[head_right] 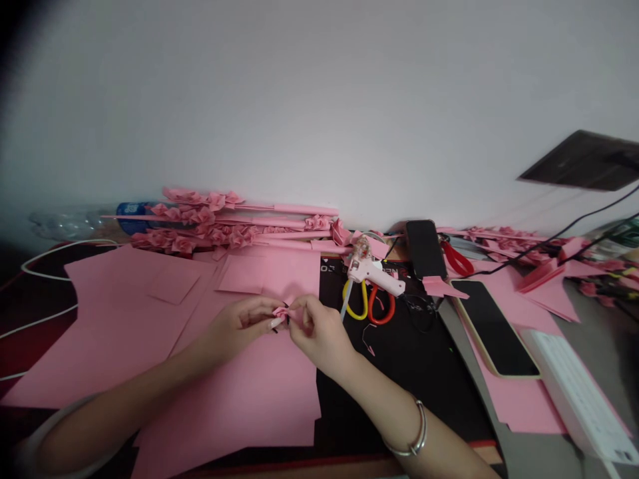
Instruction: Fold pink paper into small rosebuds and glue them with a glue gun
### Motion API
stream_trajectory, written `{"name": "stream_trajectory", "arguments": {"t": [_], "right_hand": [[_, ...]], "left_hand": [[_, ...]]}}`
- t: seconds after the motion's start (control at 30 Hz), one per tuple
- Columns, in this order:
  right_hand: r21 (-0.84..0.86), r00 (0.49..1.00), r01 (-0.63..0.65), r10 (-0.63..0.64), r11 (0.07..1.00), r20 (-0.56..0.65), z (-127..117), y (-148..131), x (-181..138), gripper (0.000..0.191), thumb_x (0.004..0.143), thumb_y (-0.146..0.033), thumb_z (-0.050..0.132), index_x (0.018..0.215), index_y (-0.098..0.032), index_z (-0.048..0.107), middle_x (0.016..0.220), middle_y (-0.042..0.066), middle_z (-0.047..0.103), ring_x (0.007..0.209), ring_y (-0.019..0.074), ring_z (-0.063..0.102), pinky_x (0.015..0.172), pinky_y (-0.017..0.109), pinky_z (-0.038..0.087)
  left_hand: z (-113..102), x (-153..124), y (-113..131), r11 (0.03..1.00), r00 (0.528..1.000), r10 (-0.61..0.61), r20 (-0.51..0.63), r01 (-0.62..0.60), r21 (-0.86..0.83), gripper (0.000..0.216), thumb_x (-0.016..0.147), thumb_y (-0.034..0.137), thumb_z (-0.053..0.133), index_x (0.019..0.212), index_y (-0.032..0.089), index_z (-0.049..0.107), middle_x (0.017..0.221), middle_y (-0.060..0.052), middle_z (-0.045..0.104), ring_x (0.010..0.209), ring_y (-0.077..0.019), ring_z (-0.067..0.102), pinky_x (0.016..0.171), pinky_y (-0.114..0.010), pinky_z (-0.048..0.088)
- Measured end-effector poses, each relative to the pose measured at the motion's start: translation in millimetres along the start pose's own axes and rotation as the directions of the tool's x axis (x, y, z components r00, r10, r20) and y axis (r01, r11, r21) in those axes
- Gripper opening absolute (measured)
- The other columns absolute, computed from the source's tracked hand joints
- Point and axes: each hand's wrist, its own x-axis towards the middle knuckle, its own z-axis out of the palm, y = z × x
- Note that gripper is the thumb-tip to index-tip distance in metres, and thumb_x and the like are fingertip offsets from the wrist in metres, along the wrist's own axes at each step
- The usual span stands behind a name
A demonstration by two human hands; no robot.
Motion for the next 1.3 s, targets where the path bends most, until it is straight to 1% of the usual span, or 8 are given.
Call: {"name": "stream_trajectory", "arguments": {"t": [0.17, 0.43, 0.8, 1.07, 1.3], "right_hand": [[0.002, 1.000, -0.007, 0.007, 1.000, 0.005, 0.8, 0.9, -0.3, 0.014, 0.074, -0.011, 0.053, 0.085, -0.019, 0.053, 0.053, -0.011, 0.028, 0.044, 0.0078, 0.033, 0.046, 0.019, 0.028], [-0.002, 1.000, -0.007, 0.007, 1.000, 0.007, 1.6, 2.6, -0.2, 0.010, 0.075, -0.011, 0.055, 0.083, -0.018, 0.054, 0.053, -0.011, 0.028, 0.044, 0.0072, 0.031, 0.045, 0.019, 0.027], [0.001, 1.000, 0.002, -0.002, 1.000, 0.003, -0.1, 1.8, -0.7, 0.015, 0.073, -0.012, 0.055, 0.086, -0.019, 0.055, 0.054, -0.010, 0.031, 0.044, 0.0074, 0.034, 0.045, 0.018, 0.029], [-0.003, 1.000, 0.009, -0.009, 1.000, -0.007, -0.2, 0.0, 0.8, 0.013, 0.074, -0.012, 0.055, 0.085, -0.018, 0.055, 0.054, -0.011, 0.028, 0.043, 0.0073, 0.032, 0.046, 0.019, 0.028], [-0.013, 1.000, 0.009, -0.009, 1.000, 0.008, -0.2, 2.2, 0.2, 0.013, 0.073, -0.010, 0.054, 0.084, -0.018, 0.056, 0.054, -0.010, 0.028, 0.043, 0.0074, 0.031, 0.045, 0.019, 0.028]], "left_hand": [[0.1, 0.0, -0.6, 1.000, 1.000, 0.005, -0.003, -0.005, 0.014, 0.017, 0.079, 0.025, 0.066, 0.092, 0.016, 0.065, 0.086, -0.004, 0.068, 0.084, -0.0185, 0.064, 0.077, -0.030, 0.052], [-0.4, -0.4, -0.6, 1.000, 1.000, -0.004, -0.004, 0.004, 0.021, 0.018, 0.079, 0.024, 0.065, 0.093, 0.014, 0.064, 0.088, -0.006, 0.069, 0.085, -0.0189, 0.065, 0.078, -0.032, 0.052], [-0.1, -0.2, 0.5, 1.000, 1.000, -0.002, -0.007, 0.002, 0.015, 0.018, 0.079, 0.023, 0.065, 0.095, 0.015, 0.064, 0.091, -0.006, 0.069, 0.086, -0.0198, 0.065, 0.077, -0.031, 0.052], [0.0, -0.4, 0.6, 1.000, 1.000, -0.001, -0.006, 0.002, 0.019, 0.016, 0.078, 0.022, 0.064, 0.093, 0.014, 0.064, 0.090, -0.006, 0.069, 0.086, -0.0189, 0.065, 0.076, -0.030, 0.052], [0.3, -0.6, -0.7, 0.999, 1.000, 0.018, -0.007, -0.018, 0.049, 0.015, 0.080, 0.023, 0.064, 0.092, 0.014, 0.065, 0.090, -0.006, 0.069, 0.086, -0.0191, 0.065, 0.079, -0.031, 0.052]]}}
